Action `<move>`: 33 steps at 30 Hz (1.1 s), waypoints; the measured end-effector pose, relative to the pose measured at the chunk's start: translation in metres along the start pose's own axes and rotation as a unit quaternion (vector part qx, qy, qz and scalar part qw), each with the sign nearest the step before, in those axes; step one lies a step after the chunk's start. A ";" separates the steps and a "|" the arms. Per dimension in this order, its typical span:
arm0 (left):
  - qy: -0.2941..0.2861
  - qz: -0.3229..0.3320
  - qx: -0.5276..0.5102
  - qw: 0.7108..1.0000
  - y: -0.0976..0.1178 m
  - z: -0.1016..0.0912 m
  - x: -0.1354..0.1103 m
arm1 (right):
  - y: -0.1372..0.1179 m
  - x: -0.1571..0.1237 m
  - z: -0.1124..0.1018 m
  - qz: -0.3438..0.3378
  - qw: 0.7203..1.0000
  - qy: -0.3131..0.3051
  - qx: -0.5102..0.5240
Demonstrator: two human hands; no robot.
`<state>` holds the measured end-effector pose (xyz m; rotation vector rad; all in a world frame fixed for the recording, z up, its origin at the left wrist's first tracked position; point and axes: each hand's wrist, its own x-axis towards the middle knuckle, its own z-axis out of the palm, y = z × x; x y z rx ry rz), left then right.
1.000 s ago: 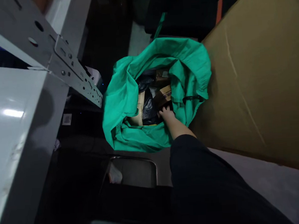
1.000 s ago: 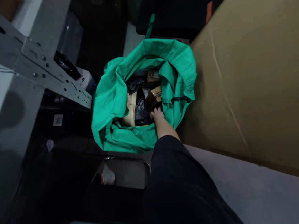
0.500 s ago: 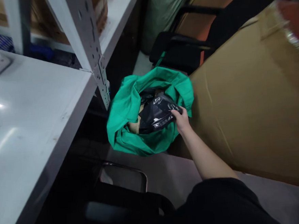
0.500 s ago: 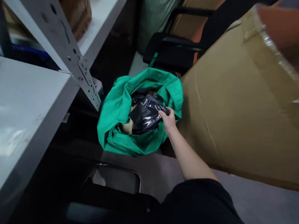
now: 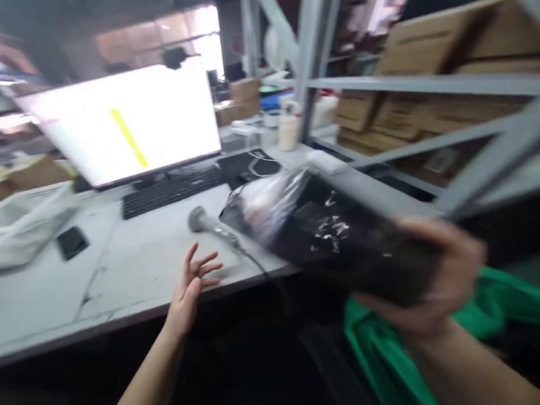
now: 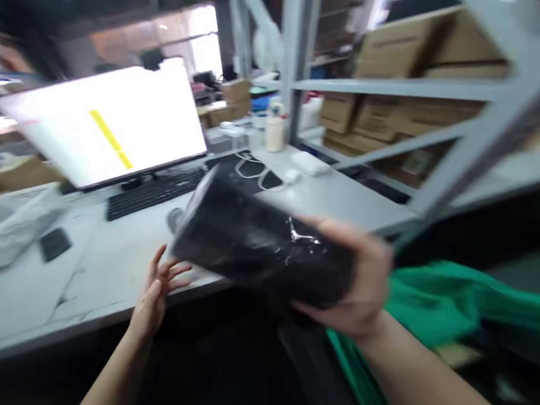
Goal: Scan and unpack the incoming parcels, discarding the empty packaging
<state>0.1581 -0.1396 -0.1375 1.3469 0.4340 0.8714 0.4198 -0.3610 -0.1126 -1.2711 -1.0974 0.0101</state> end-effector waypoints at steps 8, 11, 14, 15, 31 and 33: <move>0.152 -0.031 -0.117 0.981 0.041 -0.135 0.003 | -0.036 0.044 0.228 -0.400 0.784 -0.409 -0.239; 0.206 0.051 -0.085 0.974 0.025 -0.154 0.003 | -0.017 0.064 0.233 -0.325 0.833 -0.339 -0.292; 0.229 0.131 -0.035 0.964 0.012 -0.153 0.003 | 0.009 0.095 0.233 -0.114 0.895 -0.295 -0.313; 0.232 0.141 -0.016 0.962 0.009 -0.151 0.003 | 0.016 0.105 0.234 -0.020 0.900 -0.307 -0.309; 0.292 0.142 0.062 0.944 0.004 -0.141 -0.004 | -0.062 0.080 0.205 0.324 0.852 -0.407 0.064; 0.294 0.144 0.058 0.943 0.006 -0.139 -0.005 | -0.086 0.074 0.199 0.302 0.852 -0.424 0.059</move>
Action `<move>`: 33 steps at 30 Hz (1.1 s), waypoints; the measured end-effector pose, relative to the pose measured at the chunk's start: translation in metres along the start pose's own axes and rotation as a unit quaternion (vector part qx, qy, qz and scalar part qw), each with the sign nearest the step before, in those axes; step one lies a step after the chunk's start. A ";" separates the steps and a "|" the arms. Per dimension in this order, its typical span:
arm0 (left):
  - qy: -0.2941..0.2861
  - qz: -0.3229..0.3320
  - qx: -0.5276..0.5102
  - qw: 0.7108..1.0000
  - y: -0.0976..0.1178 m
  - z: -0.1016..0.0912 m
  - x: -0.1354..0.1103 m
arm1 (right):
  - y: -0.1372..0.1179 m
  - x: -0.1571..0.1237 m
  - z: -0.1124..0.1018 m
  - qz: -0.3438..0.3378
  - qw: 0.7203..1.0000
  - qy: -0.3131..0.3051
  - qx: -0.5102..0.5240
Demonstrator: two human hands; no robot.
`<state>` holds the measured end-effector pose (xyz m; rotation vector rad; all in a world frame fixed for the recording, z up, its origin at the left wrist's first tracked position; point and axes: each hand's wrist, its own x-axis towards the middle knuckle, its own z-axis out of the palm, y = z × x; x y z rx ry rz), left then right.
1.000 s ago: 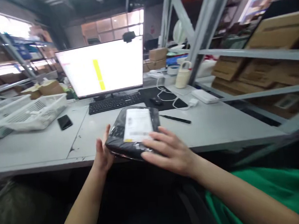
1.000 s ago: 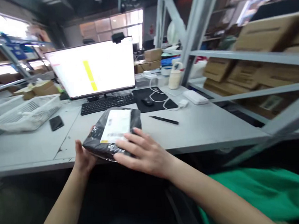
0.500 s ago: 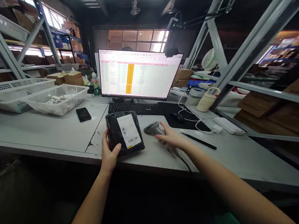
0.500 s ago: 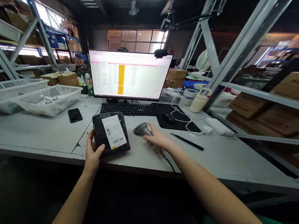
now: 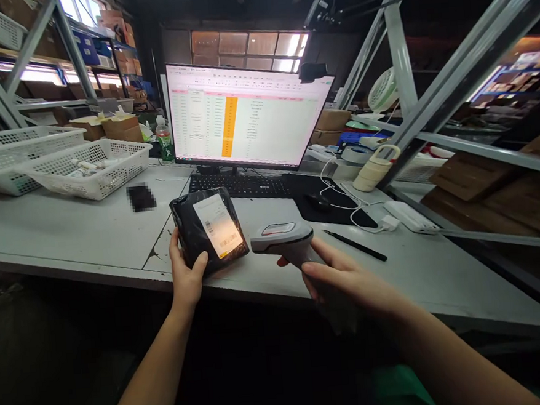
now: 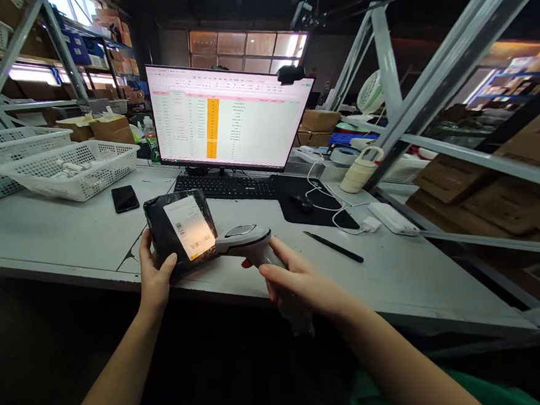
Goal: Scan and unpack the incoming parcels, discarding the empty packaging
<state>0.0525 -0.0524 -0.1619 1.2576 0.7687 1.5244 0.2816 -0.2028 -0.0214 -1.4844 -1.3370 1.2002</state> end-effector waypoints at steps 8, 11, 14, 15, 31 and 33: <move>0.007 -0.009 -0.002 1.000 0.002 0.001 -0.002 | -0.006 -0.001 -0.014 -0.007 0.998 0.009 -0.054; 0.016 -0.003 -0.006 1.000 0.003 0.002 -0.002 | 0.018 0.035 -0.026 0.006 0.995 0.039 -0.086; 0.014 -0.002 -0.010 1.000 0.003 0.001 -0.002 | 0.047 0.075 -0.038 0.048 0.992 0.056 -0.099; 0.013 -0.003 -0.009 1.000 0.003 0.000 -0.002 | 0.055 0.087 -0.042 0.059 0.991 0.052 -0.108; -0.015 -0.055 0.054 0.997 0.010 0.002 -0.005 | 0.101 0.258 -0.139 -0.033 0.826 0.200 -0.526; -0.021 -0.062 0.061 0.996 0.011 0.003 -0.006 | 0.101 0.262 -0.143 -0.034 0.816 0.211 -0.537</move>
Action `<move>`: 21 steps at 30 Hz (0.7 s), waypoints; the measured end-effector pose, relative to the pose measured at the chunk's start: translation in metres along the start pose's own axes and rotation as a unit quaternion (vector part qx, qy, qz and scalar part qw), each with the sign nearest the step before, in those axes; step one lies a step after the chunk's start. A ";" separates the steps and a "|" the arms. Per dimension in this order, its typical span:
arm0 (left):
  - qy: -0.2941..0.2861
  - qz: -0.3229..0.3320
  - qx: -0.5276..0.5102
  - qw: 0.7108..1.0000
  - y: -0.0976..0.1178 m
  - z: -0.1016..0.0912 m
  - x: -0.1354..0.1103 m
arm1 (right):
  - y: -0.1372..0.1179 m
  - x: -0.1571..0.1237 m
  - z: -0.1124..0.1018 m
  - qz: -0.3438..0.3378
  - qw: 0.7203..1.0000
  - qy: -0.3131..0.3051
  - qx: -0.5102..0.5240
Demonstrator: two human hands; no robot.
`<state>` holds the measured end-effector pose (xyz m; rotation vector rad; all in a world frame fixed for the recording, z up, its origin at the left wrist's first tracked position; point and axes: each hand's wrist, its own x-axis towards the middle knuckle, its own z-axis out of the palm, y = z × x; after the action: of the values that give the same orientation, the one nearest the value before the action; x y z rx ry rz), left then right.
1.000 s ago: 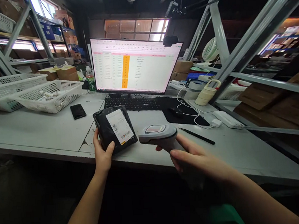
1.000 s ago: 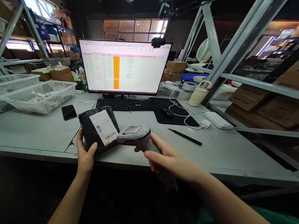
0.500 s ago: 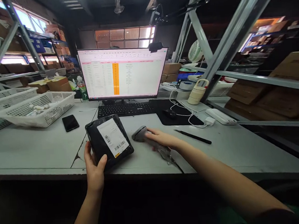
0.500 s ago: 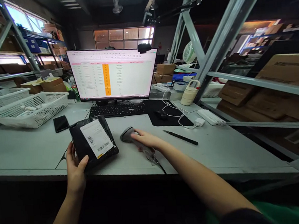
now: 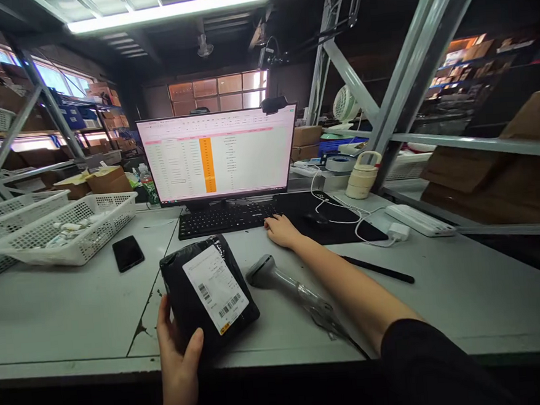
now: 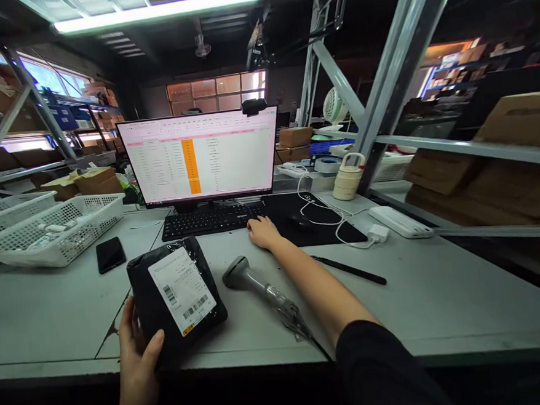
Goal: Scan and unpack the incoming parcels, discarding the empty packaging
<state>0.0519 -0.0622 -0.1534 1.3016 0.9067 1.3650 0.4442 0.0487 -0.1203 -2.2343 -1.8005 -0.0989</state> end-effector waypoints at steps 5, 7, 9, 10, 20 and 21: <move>0.004 0.019 -0.005 1.000 0.001 0.004 -0.001 | -0.001 0.008 -0.002 0.003 0.999 0.041 -0.020; 0.007 0.021 -0.008 1.000 0.001 0.006 -0.001 | -0.006 0.013 -0.001 -0.002 0.998 0.051 -0.022; 0.004 0.023 -0.007 1.000 0.001 0.007 -0.001 | -0.013 0.019 -0.001 -0.009 0.999 0.049 -0.022; 0.002 0.023 -0.007 1.000 0.001 0.007 0.000 | -0.016 0.022 -0.003 -0.012 0.998 0.050 -0.021; -0.005 0.021 -0.043 0.999 0.001 0.006 -0.004 | 0.045 -0.060 -0.042 -0.022 0.998 0.048 -0.015; -0.006 0.021 -0.054 0.998 -0.001 0.007 -0.005 | 0.064 -0.083 -0.039 -0.012 0.998 0.050 -0.029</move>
<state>0.0585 -0.0679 -0.1543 1.2520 0.7902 1.4183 0.4922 -0.0518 -0.1119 -2.2046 -1.7931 -0.2657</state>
